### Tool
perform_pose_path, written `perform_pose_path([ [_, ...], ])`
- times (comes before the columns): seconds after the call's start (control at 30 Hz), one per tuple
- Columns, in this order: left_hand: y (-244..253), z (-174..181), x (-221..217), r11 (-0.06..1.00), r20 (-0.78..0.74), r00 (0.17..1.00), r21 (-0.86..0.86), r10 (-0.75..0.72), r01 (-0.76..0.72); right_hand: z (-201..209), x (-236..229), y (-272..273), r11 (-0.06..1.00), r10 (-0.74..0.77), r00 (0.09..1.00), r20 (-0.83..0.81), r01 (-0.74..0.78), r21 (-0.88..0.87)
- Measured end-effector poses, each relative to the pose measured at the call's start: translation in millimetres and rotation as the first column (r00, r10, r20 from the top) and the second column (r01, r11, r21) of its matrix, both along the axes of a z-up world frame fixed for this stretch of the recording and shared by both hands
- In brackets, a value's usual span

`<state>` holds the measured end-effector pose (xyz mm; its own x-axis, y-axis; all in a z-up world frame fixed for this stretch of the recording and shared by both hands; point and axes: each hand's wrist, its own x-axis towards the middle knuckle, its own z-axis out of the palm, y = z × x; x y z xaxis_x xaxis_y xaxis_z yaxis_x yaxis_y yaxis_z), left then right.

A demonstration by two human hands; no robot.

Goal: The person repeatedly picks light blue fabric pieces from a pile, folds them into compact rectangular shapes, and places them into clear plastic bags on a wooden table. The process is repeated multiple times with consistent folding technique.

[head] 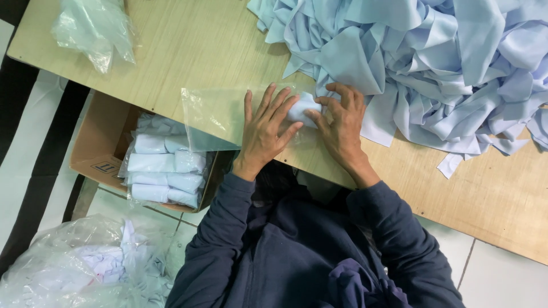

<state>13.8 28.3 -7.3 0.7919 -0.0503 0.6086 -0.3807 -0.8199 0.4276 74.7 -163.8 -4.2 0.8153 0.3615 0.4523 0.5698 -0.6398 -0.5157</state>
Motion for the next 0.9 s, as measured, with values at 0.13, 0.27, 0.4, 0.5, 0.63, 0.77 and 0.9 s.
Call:
perform_pose_path([
  [0.13,1,-11,1,1.0,-0.021,1.0,0.023,0.014,-0.013,-20,12,11,0.998,0.061,0.998,-0.007,-0.061,0.005],
  [0.27,1,-12,0,0.998,-0.058,0.997,0.034,0.045,-0.043,-14,16,22,0.996,0.087,0.965,-0.248,-0.092,-0.006],
  [0.4,3,-15,1,0.998,-0.088,0.994,0.027,0.062,-0.06,-32,33,23,0.989,0.137,0.936,-0.324,-0.111,0.098],
  [0.5,3,-17,1,0.997,-0.085,0.994,0.031,0.072,-0.07,7,23,26,0.969,0.213,0.851,-0.48,-0.12,0.218],
  [0.63,2,-18,1,0.994,-0.086,0.991,0.034,0.106,-0.103,0,32,23,0.905,0.378,0.682,-0.626,-0.13,0.404],
  [0.77,1,-21,3,0.985,-0.08,0.984,0.091,0.156,-0.149,42,23,34,0.751,0.584,0.38,-0.717,0.081,0.655],
  [0.9,1,-16,3,0.983,-0.056,0.987,0.114,0.152,-0.145,39,23,46,0.693,0.666,0.309,-0.679,0.082,0.716],
])
